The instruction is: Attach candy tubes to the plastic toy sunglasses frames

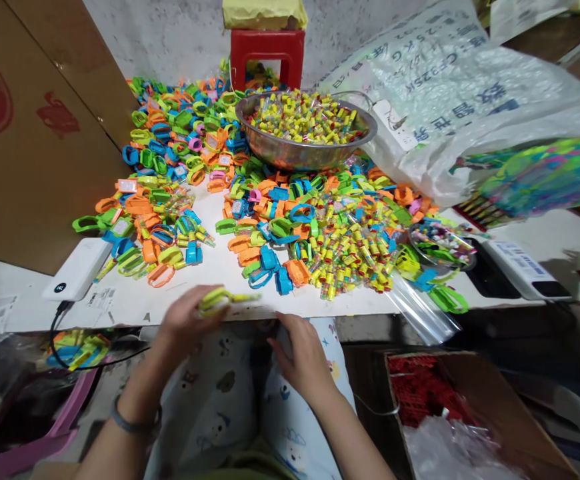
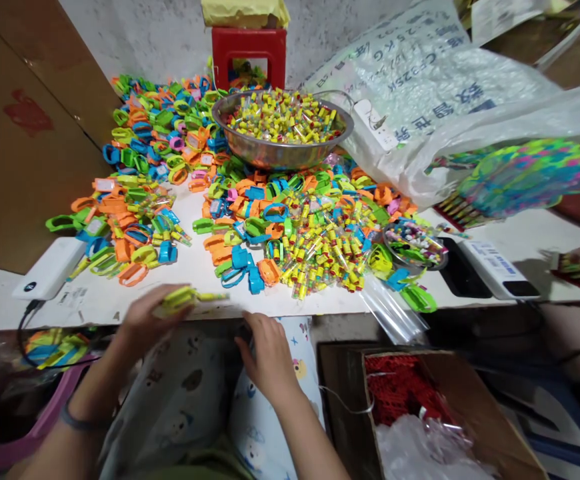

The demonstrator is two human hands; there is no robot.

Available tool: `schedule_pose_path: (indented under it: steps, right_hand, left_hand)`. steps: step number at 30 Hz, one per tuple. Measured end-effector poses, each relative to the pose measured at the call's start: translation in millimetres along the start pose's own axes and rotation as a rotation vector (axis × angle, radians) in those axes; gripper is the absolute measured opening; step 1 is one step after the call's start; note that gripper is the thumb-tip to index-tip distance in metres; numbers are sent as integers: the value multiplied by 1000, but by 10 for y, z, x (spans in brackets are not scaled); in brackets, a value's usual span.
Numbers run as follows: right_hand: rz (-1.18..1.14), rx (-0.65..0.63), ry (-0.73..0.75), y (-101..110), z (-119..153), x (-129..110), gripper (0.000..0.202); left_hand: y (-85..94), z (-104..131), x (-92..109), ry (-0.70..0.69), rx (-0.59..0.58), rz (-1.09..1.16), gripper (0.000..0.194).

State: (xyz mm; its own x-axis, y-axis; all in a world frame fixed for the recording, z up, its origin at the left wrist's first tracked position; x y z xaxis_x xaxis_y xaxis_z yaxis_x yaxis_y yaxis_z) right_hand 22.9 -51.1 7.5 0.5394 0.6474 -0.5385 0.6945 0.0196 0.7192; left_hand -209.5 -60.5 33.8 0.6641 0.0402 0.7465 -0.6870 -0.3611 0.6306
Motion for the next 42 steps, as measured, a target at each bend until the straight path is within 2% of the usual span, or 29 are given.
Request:
schedule_pose_path:
  steps: [2, 4, 6, 8, 13, 16, 19, 21, 24, 26, 28, 30, 32, 34, 37, 42]
  right_hand:
    - [75, 72, -31, 65, -11, 55, 38]
    - [177, 138, -98, 135, -17, 133, 38]
    - [271, 150, -163, 152, -24, 203, 40]
    - [344, 111, -201, 110, -32, 251, 43]
    - [414, 0, -208, -25, -24, 314, 43]
    - [387, 37, -250, 14, -22, 386, 44]
    - [363, 64, -253, 36, -46, 425, 45]
    - [346, 52, -214, 12, -70, 404, 44]
    - [314, 67, -196, 16, -82, 367, 39]
    - [296, 93, -198, 43, -81, 339, 36]
    - [287, 118, -193, 79, -87, 317, 35]
    - [303, 173, -196, 164, -105, 339, 36]
    - [347, 264, -227, 301, -128, 431, 39]
    - [387, 314, -259, 397, -164, 559, 41]
    - [401, 291, -244, 410, -245, 685, 29]
    - [365, 282, -230, 428, -321, 706, 21]
  left_hand:
    - [428, -188, -234, 41, 208, -136, 40]
    - [730, -329, -442, 86, 353, -306, 43]
    - [864, -430, -599, 128, 415, -445, 47]
    - [864, -486, -685, 157, 425, -514, 51]
    - [695, -472, -586, 165, 423, -549, 62]
    - [603, -425, -456, 172, 394, -573, 70]
    - [448, -333, -197, 65, 392, -548, 67]
    - [202, -248, 44, -79, 349, -493, 63]
    - [-340, -109, 386, -293, 197, -418, 58]
    - [-677, -53, 512, -357, 84, -389, 55]
    - [-883, -43, 573, -377, 22, -366, 48]
    - [-934, -74, 589, -376, 31, -332, 37]
    - [-896, -123, 559, -355, 72, -288, 27]
    - [-844, -168, 506, -334, 108, -244, 26]
    - [-812, -201, 456, -337, 137, -200, 31]
    - [-790, -208, 425, -336, 186, -150, 25]
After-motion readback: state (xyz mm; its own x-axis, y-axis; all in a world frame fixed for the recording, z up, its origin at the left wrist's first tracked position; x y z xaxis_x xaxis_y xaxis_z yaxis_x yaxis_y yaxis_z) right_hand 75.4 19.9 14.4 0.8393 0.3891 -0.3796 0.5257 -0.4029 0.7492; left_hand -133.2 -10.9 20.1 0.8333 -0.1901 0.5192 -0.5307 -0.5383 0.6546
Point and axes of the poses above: each hand's wrist, its own z-axis away from the middle knuckle, its own y-axis out of the back of the hand, x = y × z, the point moved 10 cm from there along -z, towards the middle knuckle, and after that the axes turned 4 degrees about x, right-handed, at the moved point
